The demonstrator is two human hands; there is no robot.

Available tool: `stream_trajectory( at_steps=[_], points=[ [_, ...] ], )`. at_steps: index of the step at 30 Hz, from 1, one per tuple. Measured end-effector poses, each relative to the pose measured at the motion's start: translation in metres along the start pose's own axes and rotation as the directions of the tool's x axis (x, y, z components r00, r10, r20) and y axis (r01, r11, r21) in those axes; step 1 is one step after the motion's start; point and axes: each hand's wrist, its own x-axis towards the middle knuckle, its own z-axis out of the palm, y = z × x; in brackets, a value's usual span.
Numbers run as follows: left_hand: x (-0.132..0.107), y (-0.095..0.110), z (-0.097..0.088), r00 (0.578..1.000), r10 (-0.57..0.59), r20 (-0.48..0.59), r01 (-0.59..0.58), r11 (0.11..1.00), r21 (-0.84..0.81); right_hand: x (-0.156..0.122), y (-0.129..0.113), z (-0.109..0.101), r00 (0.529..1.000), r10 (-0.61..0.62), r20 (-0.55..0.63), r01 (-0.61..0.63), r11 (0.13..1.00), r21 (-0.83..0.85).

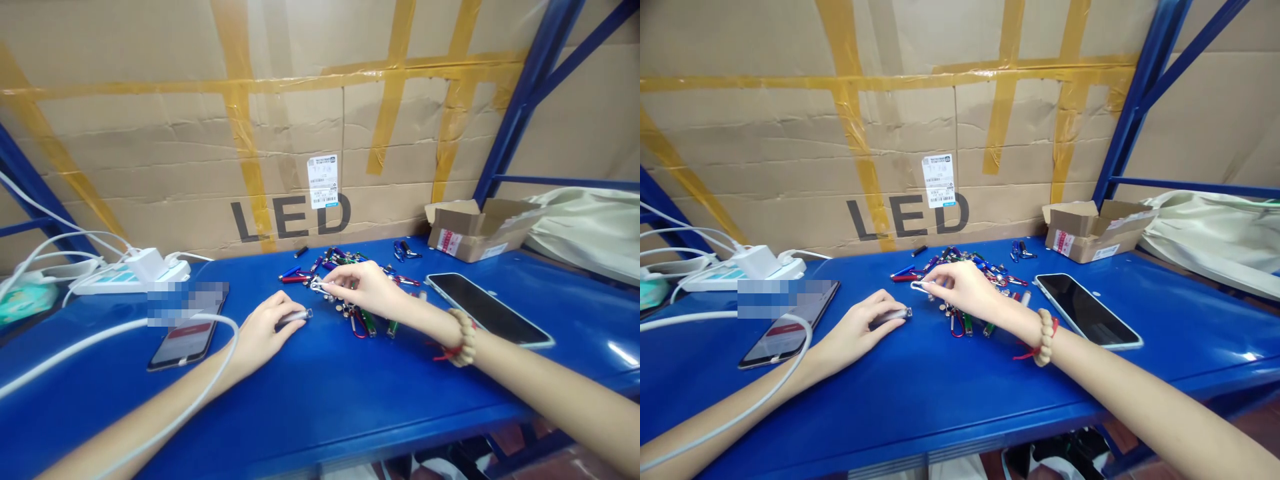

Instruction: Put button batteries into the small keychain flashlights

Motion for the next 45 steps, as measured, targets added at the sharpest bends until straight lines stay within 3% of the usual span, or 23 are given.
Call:
stream_trajectory(
  at_steps=[3,5,8,11,14,18,21,28,34,40,45],
  points=[
    [0.001,-0.004,0.001,1.000,-0.003,0.028,0.001,0.997,0.083,-0.002,0.002,0.004,0.989,-0.144,-0.029,0.141,0.985,-0.095],
    [0.001,-0.004,0.001,1.000,-0.020,-0.023,0.022,0.996,0.087,-0.003,0.006,0.006,0.969,-0.241,-0.045,0.231,0.959,-0.166],
    [0.001,0.002,-0.001,0.988,-0.063,-0.142,0.066,0.998,0.017,-0.004,0.007,0.009,0.927,-0.364,-0.087,0.347,0.923,-0.167],
    [-0.001,0.010,-0.005,0.980,-0.087,-0.178,0.073,0.994,-0.085,-0.006,0.002,0.012,0.863,-0.478,-0.161,0.459,0.877,-0.144],
    [-0.002,0.014,-0.007,0.984,-0.085,-0.159,0.053,0.980,-0.193,-0.009,-0.004,0.014,0.792,-0.586,-0.170,0.559,0.809,-0.182],
    [-0.002,0.013,-0.005,0.992,-0.090,-0.090,0.058,0.949,-0.311,-0.011,-0.003,0.016,0.724,-0.683,-0.092,0.644,0.719,-0.261],
    [-0.002,0.011,-0.002,0.992,-0.110,-0.065,0.080,0.931,-0.356,-0.011,-0.001,0.017,0.739,-0.670,-0.072,0.634,0.727,-0.264],
    [-0.002,0.011,-0.002,0.987,-0.087,-0.133,0.041,0.948,-0.314,-0.012,-0.006,0.020,0.852,-0.519,-0.069,0.490,0.837,-0.245],
    [-0.003,0.011,-0.001,0.985,-0.070,-0.156,0.020,0.953,-0.302,-0.012,-0.006,0.024,0.834,-0.547,-0.068,0.523,0.824,-0.219],
    [-0.003,0.010,-0.001,0.977,-0.124,-0.174,0.064,0.946,-0.318,-0.010,-0.007,0.025,0.860,-0.482,-0.170,0.483,0.875,-0.040],
    [-0.004,0.013,-0.001,0.983,-0.118,-0.138,0.064,0.937,-0.343,-0.011,-0.010,0.025,0.880,-0.449,-0.156,0.456,0.890,0.009]
  ],
)
